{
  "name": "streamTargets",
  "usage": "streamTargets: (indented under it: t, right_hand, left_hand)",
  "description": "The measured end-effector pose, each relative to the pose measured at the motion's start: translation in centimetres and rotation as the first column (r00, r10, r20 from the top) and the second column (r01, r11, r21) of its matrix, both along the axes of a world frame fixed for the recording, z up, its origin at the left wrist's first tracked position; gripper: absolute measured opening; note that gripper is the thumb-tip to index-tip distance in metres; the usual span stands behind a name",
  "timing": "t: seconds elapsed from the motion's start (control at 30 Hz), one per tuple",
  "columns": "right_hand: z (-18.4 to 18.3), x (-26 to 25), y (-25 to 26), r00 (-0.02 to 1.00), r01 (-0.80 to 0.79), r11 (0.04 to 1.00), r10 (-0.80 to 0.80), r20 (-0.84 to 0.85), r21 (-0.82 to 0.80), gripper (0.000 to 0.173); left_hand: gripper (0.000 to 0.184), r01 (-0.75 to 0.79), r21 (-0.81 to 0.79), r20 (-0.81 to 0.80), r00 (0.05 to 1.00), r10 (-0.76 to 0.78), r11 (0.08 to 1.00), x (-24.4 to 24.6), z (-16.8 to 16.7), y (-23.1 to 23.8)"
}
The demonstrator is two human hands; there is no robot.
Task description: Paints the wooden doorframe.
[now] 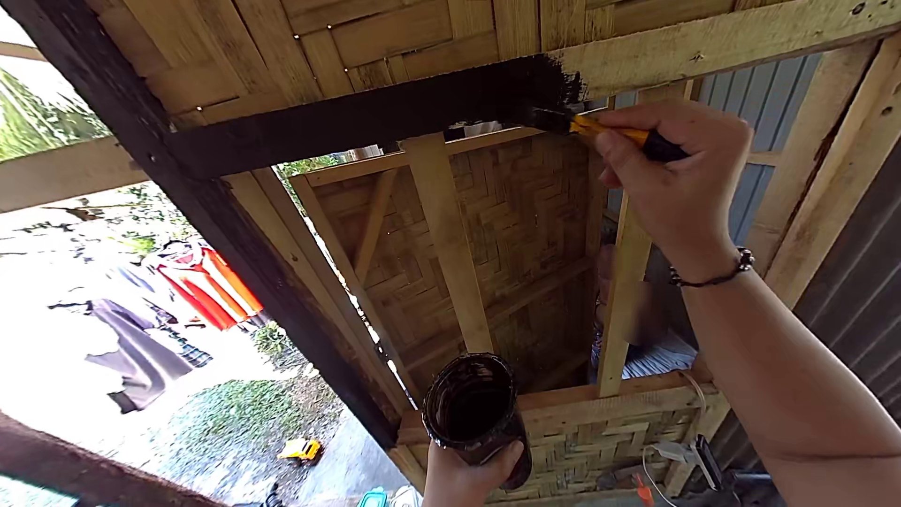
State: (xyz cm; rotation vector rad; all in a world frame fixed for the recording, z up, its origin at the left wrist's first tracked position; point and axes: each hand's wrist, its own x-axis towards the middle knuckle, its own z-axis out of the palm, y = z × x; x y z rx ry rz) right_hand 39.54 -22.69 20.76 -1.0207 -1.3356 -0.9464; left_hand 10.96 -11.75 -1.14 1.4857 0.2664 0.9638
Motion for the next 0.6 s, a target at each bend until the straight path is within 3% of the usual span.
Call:
streamTargets:
  t: [0.17, 0.33, 0.6]
  right_hand:
    - [-1.7, 0.7, -2.6, 0.993, 0.081, 0.996, -0.077, -0.094, 0.046, 0.020]
    - [-1.0, -1.1, -0.2, 1.000, -0.021, 0.998, 0.022, -0.008, 0.067, 0.018]
    - [-2.2, 0.7, -3.1, 0.986, 0.098, 0.995, -0.093, -0.138, 0.027, 0.021]
  left_hand:
    - [0.066, -0.016, -0.011, -0.009, 1.000, 0.016, 1.000, -0.2, -0.1, 0.1]
    - [0.068, -0.015, -0.016, -0.011, 1.000, 0.015, 1.000, 0.1, 0.1, 0.1]
    - [0.065, -0.003, -0.012, 0.015, 1.000, 0.003, 1.000, -0.3, -0.3, 0.5]
